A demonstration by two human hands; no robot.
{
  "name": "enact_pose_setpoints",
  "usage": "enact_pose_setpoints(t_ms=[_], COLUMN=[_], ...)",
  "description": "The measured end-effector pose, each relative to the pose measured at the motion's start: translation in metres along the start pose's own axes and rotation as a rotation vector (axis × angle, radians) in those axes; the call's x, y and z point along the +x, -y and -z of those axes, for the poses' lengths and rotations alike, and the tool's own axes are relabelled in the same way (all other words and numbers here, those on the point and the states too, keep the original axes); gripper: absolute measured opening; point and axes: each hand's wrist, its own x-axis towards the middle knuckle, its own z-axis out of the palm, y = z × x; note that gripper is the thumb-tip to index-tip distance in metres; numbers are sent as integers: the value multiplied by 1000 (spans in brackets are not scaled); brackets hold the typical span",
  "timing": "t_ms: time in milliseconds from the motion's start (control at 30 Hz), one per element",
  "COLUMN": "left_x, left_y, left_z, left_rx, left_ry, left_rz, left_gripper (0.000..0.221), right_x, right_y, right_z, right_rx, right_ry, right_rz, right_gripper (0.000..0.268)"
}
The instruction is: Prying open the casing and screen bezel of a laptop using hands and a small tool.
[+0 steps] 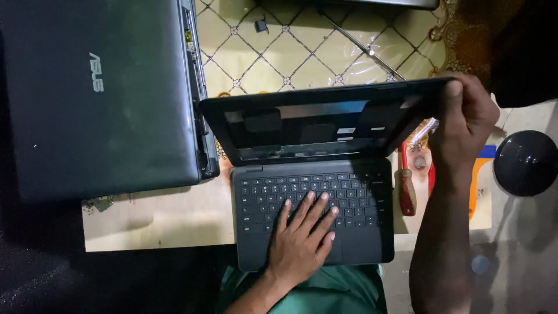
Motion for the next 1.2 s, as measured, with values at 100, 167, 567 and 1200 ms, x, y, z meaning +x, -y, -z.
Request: enact_pose_setpoints(t_ms=[100, 167, 567, 1200], left_x=[0, 0, -43, -99], left_y=[0, 0, 25, 49], left_z=[0, 1, 44, 52], left_rx=[9, 2, -73, -171], left_ry=[-16, -8, -155, -86], left_rz=[-7, -10, 126, 453], left_gripper=[42, 42, 54, 105], right_x=[8, 10, -53, -200], right_y=[-7, -9, 16, 112], right_z=[-4, -4, 11, 14], right_rx=[-11, -44, -96, -390], right_ry=[21, 31, -1, 0], right_rz=[4, 3, 4, -1211], right_gripper=[34, 32, 25, 41])
